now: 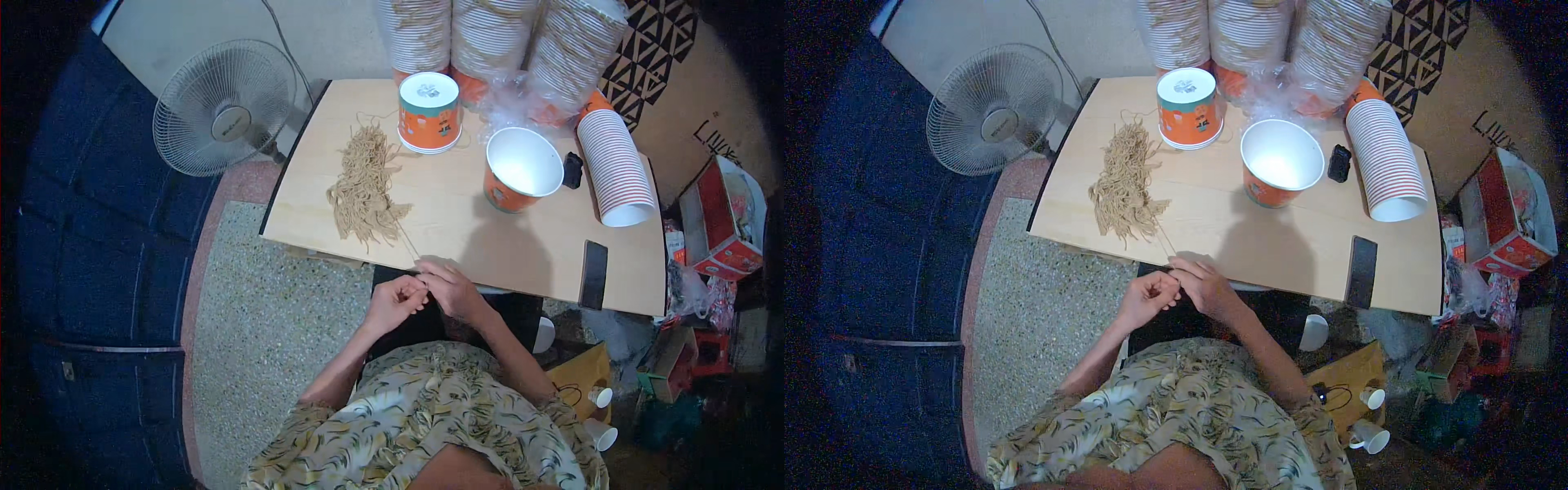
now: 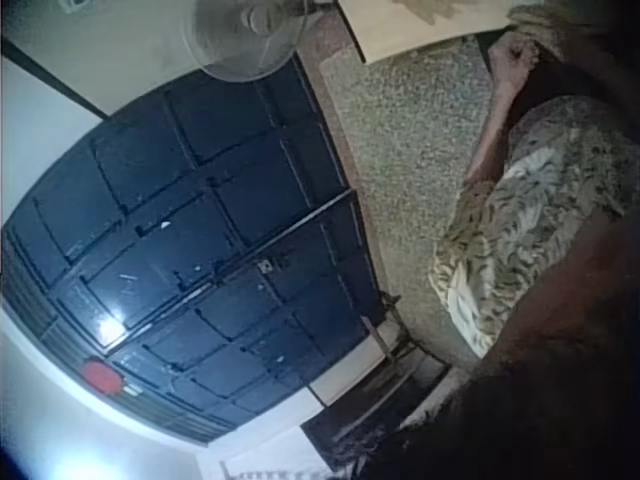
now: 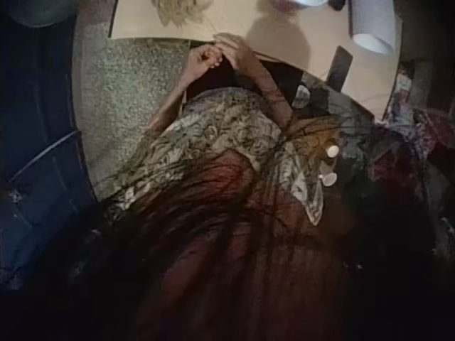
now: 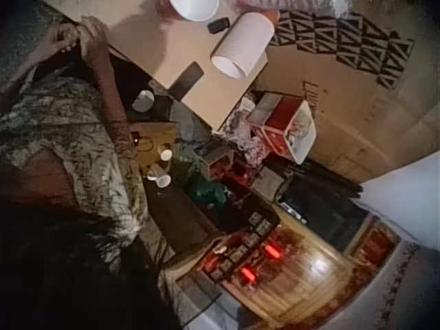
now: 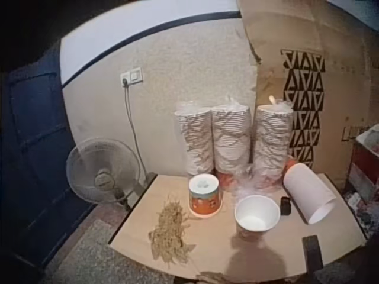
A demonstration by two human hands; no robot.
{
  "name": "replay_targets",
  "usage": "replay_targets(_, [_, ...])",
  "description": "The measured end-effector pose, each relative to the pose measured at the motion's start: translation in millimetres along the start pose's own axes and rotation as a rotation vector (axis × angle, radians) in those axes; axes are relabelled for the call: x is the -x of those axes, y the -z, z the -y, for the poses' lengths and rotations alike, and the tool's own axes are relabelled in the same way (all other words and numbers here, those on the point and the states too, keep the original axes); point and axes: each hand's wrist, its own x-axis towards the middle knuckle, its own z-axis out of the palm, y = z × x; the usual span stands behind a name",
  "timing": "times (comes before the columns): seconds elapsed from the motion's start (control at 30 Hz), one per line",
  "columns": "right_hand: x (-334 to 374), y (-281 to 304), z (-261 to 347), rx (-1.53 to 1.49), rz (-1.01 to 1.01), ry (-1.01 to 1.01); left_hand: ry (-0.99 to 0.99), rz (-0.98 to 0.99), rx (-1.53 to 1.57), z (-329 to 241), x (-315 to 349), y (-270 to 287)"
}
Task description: Packaging paper bowls by stacking them and securing with rubber bands.
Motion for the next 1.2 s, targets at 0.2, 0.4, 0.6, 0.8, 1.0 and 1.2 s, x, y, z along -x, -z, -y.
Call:
replay_targets(0.2, [13,5,-2,-0.065,0.008,-0.08,-0.519,-0.111,-0.756,-34,-35,34])
replay_targets(0.4, [20,27,8,0.024,0.023,-0.132,-0.594,-0.198,-1.51,-31,-114,76])
replay_targets(0.6, [43,111,69,-0.512,0.369,-0.178,-0.251,-0.318,-1.553,-8,-158,109])
replay_targets(0.8, [87,248,88,-0.931,0.292,0.235,-0.25,-0.472,-1.557,0,-169,107])
replay_targets(1.0, [72,211,-11,-0.255,-0.407,-0.56,-0.221,-0.469,-1.546,-4,-170,108])
replay_targets(1.2, [66,121,-58,0.451,-0.413,-0.575,-0.439,-0.586,-1.511,-6,-154,97])
